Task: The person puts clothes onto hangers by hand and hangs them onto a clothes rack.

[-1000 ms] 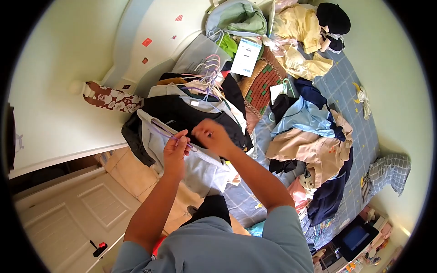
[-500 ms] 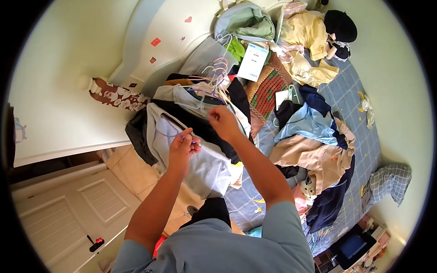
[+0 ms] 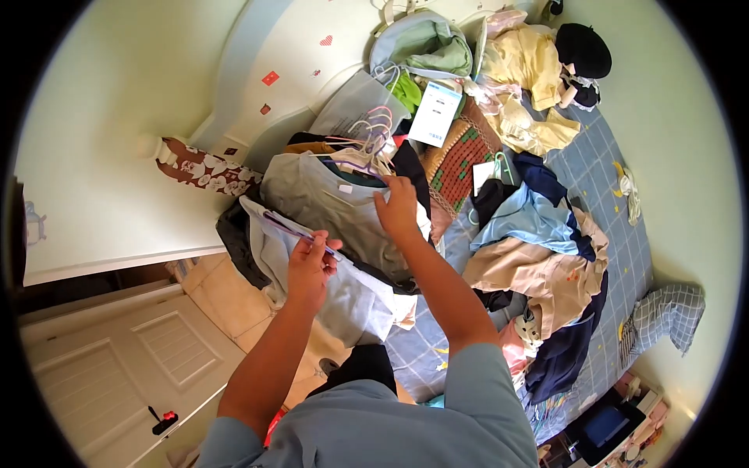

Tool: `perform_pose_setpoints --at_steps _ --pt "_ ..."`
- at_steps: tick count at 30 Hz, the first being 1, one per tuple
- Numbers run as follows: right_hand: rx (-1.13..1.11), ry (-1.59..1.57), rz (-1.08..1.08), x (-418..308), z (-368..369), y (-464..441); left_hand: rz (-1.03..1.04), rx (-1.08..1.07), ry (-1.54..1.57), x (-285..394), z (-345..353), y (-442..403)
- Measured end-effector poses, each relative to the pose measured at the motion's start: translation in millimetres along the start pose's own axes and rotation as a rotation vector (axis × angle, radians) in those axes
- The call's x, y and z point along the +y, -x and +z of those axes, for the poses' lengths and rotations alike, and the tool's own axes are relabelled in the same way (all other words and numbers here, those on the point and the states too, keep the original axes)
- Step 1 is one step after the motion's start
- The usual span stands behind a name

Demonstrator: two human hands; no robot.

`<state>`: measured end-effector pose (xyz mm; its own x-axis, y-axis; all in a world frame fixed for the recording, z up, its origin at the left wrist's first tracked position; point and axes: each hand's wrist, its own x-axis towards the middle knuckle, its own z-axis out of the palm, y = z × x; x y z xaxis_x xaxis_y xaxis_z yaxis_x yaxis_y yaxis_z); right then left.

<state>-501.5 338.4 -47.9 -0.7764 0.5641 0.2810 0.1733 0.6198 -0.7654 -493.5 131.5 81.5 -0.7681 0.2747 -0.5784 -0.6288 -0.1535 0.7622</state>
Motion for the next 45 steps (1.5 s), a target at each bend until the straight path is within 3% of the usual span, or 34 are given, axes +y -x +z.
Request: perform_pose_setpoints --at_steps 3,6,7,10,15,21,30,38,45 --pt "-0.126 0.255 0.111 13 7 -8 -0.008 -0.011 0.04 4 0 10" --pt "-0.182 0.308 0.145 27 16 -16 0.015 -0.02 0.097 8 -2 14" --pt "-0.062 0.289 0.068 27 17 -15 0.026 -0.025 0.12 9 -5 16" --pt "-0.04 -0.15 0.15 9 6 -16 0.03 -0.01 0.153 13 -14 21" --pt "-0.362 -0.798 0.364 -52 -37 4 0.054 -0.061 0.15 28 -28 41" --pt "-0.641 -1.079 0.368 -180 -79 66 0.079 -0.111 0.192 47 -58 86" --pt "-0.819 -0.94 0.098 -312 -85 186 0.186 -0.185 0.272 65 -150 207" --pt "-1.115 -0.903 0.083 -429 -103 309 0.383 -0.198 0.351 42 -254 357" --pt "-1.307 -0.983 -0.012 -510 -115 419 0.53 -0.037 0.245 21 -323 489"
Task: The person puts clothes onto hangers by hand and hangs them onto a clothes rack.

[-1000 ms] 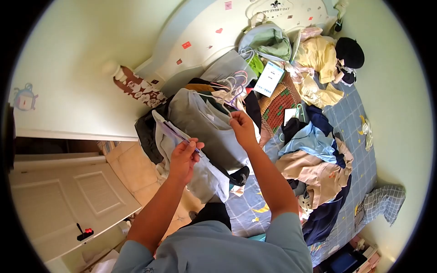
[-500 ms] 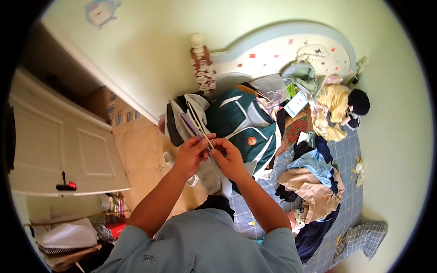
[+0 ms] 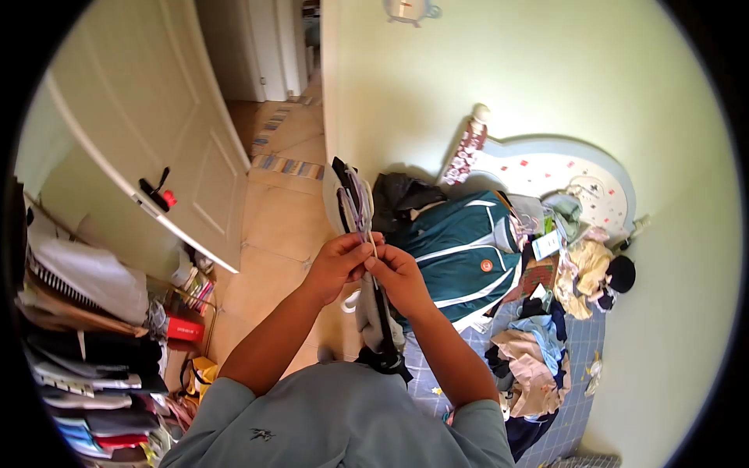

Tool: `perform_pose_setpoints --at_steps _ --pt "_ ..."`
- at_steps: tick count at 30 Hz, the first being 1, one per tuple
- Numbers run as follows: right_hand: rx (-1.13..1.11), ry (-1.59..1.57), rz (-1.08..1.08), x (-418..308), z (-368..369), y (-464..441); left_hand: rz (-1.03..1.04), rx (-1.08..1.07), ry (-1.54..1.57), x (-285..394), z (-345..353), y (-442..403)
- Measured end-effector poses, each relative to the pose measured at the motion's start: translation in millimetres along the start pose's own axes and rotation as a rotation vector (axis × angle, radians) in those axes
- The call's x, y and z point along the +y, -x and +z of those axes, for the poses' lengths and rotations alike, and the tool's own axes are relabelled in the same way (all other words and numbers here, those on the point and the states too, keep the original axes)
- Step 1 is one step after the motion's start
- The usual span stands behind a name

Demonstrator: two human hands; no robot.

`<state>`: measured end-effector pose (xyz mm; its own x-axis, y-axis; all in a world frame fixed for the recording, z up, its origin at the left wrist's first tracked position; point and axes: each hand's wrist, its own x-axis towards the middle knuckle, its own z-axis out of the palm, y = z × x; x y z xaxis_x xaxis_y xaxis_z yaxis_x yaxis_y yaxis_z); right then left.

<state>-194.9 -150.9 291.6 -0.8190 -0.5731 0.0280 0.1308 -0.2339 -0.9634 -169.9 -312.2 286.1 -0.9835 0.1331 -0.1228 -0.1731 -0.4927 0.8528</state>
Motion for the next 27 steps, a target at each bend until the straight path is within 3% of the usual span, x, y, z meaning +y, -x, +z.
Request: perform_pose_setpoints --at_steps 5,8,15,19,20,23,27 --pt "-0.072 -0.095 0.05 6 64 2 0.169 0.235 -0.126 8 -32 67" --pt "-0.126 -0.017 0.081 23 88 2 0.462 0.449 -0.342 -11 -44 118" --pt "-0.402 -0.049 0.212 64 162 34 0.391 0.752 -0.504 -35 -29 237" --pt "-0.582 -0.064 0.113 76 209 68 0.503 0.847 -0.321 -55 -29 291" --pt "-0.647 -0.064 0.062 84 221 75 0.439 0.844 -0.315 -56 -29 310" --pt "-0.764 -0.086 0.214 81 264 105 0.51 0.842 -0.124 -62 -28 360" --pt "-0.944 -0.066 0.236 91 332 150 0.631 0.969 -0.077 -76 -30 442"
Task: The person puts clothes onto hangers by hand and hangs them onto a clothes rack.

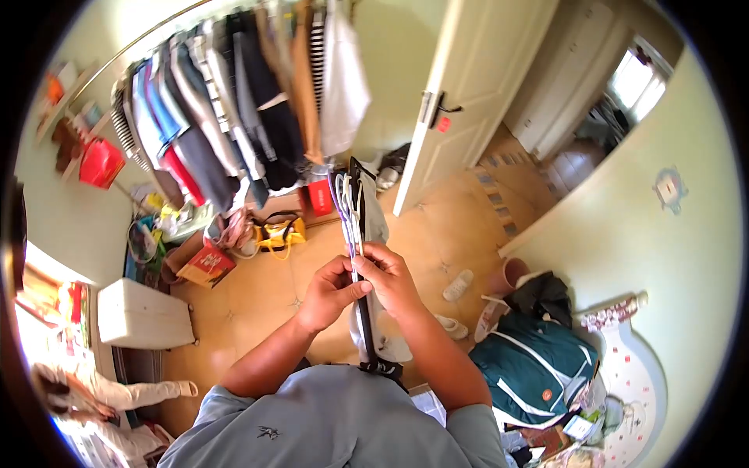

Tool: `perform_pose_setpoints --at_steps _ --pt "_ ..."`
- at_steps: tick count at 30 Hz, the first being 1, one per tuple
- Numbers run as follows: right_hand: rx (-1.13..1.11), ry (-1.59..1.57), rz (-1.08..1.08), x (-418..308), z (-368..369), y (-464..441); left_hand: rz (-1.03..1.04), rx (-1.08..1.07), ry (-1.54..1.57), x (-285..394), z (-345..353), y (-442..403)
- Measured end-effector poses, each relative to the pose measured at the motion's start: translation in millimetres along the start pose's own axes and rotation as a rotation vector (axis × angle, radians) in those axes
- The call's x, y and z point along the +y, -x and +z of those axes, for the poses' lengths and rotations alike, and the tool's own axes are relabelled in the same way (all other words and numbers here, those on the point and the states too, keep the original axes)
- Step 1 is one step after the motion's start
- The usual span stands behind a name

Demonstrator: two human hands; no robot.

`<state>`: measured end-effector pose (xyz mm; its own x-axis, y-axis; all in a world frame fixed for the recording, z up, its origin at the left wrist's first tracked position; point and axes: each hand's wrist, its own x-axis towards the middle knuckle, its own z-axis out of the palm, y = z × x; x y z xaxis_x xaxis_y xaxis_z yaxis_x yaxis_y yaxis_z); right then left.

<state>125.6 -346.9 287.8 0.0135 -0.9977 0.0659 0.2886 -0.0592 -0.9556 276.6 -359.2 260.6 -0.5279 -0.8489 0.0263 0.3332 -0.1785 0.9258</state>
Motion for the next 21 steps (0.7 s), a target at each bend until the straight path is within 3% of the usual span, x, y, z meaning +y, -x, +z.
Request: perform_pose_setpoints --at_steps 7,14,21 --pt "-0.158 0.025 0.083 49 173 -57 0.218 0.233 0.053 57 -142 67" --pt "-0.281 -0.08 0.094 87 346 -111 0.285 0.372 0.015 145 -282 129" --pt "-0.45 -0.157 0.094 139 470 -182 0.338 0.542 -0.031 203 -404 152"
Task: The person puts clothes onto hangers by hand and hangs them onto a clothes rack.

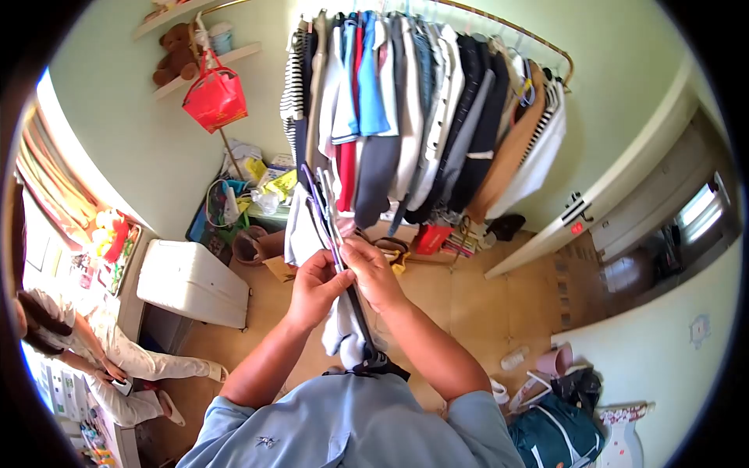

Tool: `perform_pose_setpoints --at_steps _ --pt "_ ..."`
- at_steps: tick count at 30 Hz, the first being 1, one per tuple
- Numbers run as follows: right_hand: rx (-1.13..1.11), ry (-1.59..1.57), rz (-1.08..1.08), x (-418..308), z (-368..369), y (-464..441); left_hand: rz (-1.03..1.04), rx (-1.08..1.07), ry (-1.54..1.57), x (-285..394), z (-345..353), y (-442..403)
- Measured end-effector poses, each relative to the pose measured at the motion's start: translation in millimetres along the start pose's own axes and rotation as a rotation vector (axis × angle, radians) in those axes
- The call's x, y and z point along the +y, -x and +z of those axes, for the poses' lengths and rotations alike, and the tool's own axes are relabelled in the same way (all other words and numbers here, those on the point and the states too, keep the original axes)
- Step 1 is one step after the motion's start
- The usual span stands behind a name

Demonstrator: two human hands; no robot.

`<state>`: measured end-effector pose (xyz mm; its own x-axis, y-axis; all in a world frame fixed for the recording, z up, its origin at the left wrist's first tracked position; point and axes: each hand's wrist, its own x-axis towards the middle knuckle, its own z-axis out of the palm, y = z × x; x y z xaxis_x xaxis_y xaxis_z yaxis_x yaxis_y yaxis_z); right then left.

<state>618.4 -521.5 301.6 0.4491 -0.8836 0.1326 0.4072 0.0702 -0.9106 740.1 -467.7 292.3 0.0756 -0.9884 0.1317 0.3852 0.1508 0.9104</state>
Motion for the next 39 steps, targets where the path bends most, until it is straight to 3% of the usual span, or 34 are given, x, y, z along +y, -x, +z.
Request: perform_pose_setpoints --at_steps 5,6,10,11,17,18,22,27,39 --pt "-0.283 0.037 -0.039 21 36 -88 0.117 0.144 -0.178 36 -65 -62" --pt "-0.262 0.102 -0.114 18 45 -103 0.123 0.177 -0.183 42 -77 -77" --pt "-0.166 0.075 0.014 25 52 -162 0.119 0.25 -0.228 89 -116 -133" --pt "-0.254 0.063 0.08 15 61 -194 0.154 0.235 -0.196 107 -133 -163" --pt "-0.336 0.01 -0.005 2 101 -293 0.227 0.234 -0.179 151 -169 -238" --pt "-0.321 -0.039 0.056 -4 108 -306 0.238 0.224 -0.187 156 -177 -251" --pt "-0.249 0.051 -0.031 7 116 -363 0.284 0.178 -0.138 165 -210 -307" --pt "-0.042 0.094 -0.27 12 134 -434 0.269 0.07 -0.1 184 -253 -383" --pt "0.323 0.507 -0.629 -72 128 -641 0.287 -0.12 -0.135 243 -297 -521"
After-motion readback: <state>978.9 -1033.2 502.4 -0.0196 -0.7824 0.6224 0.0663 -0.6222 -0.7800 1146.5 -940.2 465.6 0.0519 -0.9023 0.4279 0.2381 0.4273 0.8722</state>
